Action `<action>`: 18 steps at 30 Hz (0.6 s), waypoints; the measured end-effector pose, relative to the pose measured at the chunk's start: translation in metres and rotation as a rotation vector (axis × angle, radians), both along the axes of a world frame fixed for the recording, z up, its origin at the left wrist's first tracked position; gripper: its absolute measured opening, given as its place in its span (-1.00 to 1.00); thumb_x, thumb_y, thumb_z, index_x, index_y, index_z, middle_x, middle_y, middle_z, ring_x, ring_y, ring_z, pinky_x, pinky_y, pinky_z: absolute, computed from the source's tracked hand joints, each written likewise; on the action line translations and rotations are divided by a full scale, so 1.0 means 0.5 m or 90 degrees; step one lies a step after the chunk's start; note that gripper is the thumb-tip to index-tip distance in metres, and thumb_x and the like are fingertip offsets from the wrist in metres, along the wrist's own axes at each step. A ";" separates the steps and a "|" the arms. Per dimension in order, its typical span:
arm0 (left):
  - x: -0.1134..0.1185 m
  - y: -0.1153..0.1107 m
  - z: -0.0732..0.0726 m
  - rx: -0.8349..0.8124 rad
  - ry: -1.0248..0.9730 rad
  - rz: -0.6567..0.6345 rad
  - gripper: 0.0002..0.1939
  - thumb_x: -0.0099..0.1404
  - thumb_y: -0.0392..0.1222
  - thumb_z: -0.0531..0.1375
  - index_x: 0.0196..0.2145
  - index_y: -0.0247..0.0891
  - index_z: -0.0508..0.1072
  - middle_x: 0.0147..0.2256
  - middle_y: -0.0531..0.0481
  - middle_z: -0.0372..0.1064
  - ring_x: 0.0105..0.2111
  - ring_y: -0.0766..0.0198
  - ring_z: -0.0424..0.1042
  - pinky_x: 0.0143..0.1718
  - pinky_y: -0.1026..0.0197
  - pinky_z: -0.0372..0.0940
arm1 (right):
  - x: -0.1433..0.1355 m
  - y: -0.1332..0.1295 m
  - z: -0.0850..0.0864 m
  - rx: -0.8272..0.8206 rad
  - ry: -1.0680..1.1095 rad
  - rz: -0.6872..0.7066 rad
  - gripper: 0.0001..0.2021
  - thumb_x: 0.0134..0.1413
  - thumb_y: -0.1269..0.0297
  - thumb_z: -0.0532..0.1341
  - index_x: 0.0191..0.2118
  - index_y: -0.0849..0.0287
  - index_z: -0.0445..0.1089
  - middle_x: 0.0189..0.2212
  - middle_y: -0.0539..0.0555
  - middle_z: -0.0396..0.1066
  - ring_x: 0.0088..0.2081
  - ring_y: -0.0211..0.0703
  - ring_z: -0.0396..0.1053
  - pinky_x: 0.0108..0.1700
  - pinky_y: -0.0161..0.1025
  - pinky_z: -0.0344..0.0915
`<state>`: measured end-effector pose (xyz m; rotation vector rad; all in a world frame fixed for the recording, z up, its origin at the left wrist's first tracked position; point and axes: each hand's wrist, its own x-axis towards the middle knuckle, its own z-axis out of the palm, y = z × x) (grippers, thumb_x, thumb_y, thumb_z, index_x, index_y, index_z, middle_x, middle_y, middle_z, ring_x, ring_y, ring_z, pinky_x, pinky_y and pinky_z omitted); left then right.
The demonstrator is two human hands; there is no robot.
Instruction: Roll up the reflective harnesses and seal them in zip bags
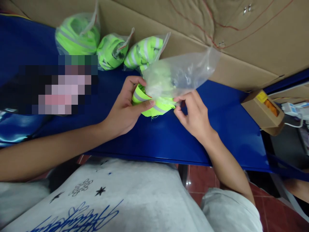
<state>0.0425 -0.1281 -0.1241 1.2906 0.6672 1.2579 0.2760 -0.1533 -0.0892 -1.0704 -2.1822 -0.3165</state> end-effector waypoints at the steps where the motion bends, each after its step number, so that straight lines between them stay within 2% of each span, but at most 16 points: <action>1: -0.001 0.002 -0.001 0.005 0.003 0.002 -0.54 0.29 0.06 0.41 -0.01 -0.05 0.29 -0.07 0.00 0.31 0.05 0.12 0.37 0.07 0.07 0.37 | -0.010 -0.005 0.001 -0.006 0.025 -0.006 -0.85 0.26 0.43 0.21 -0.08 0.11 0.40 -0.23 0.04 0.48 -0.27 -0.23 0.46 -0.18 -0.20 0.47; 3: -0.002 0.005 -0.001 0.011 0.003 0.005 -0.54 0.30 0.08 0.40 -0.01 -0.04 0.29 -0.10 0.00 0.31 0.01 0.13 0.39 0.02 0.08 0.37 | -0.030 -0.018 0.001 -0.028 0.093 0.002 -0.86 0.24 0.45 0.24 -0.11 0.11 0.43 -0.22 0.04 0.48 -0.26 -0.25 0.45 -0.22 -0.24 0.49; 6: -0.002 0.010 -0.001 0.023 -0.003 0.029 -0.52 0.30 0.14 0.40 0.00 -0.02 0.28 -0.07 0.00 0.31 0.04 0.12 0.38 0.03 0.09 0.37 | -0.055 -0.037 -0.003 -0.103 0.207 0.022 -0.78 0.23 0.42 0.31 -0.03 0.08 0.45 -0.16 0.04 0.44 -0.18 -0.24 0.46 -0.27 -0.31 0.54; 8: 0.000 0.012 -0.003 0.022 -0.011 0.044 -0.50 0.30 0.15 0.40 0.01 -0.01 0.27 -0.04 0.00 0.31 0.05 0.12 0.38 0.04 0.10 0.37 | -0.064 -0.044 -0.010 -0.143 0.244 0.021 -0.76 0.26 0.41 0.31 0.02 0.08 0.45 -0.19 0.02 0.43 -0.21 -0.28 0.46 -0.23 -0.31 0.57; 10: 0.003 0.012 -0.005 0.010 -0.025 0.036 -0.50 0.30 0.13 0.41 0.02 0.01 0.26 -0.04 0.01 0.31 0.02 0.15 0.40 0.03 0.12 0.37 | -0.069 -0.045 -0.017 -0.140 0.246 0.009 -0.79 0.29 0.43 0.28 0.01 0.10 0.46 -0.21 0.01 0.43 -0.24 -0.30 0.46 -0.20 -0.30 0.58; 13: 0.007 0.008 -0.007 -0.007 -0.027 0.020 -0.49 0.31 0.13 0.40 0.05 0.03 0.25 -0.03 0.02 0.31 0.01 0.16 0.41 0.01 0.13 0.38 | -0.072 -0.043 -0.025 -0.045 0.189 -0.013 -0.81 0.29 0.45 0.27 -0.03 0.12 0.47 -0.16 0.08 0.47 -0.18 -0.23 0.50 -0.23 -0.28 0.56; 16: 0.006 0.001 -0.004 0.014 -0.008 0.046 -0.48 0.33 0.17 0.37 0.08 0.03 0.24 0.03 -0.01 0.29 0.10 0.11 0.37 0.09 0.09 0.35 | -0.074 -0.046 -0.025 0.082 0.070 -0.019 -0.72 0.27 0.50 0.26 0.05 0.10 0.47 -0.16 0.11 0.54 -0.13 -0.14 0.55 -0.11 -0.19 0.55; 18: 0.005 -0.002 0.000 0.031 0.020 0.051 -0.48 0.35 0.15 0.36 0.10 0.03 0.23 0.12 -0.03 0.26 0.18 0.09 0.31 0.18 0.07 0.30 | -0.078 -0.050 -0.025 0.111 0.024 -0.013 -0.66 0.26 0.52 0.27 0.10 0.10 0.46 -0.13 0.13 0.56 -0.10 -0.12 0.56 -0.04 -0.16 0.55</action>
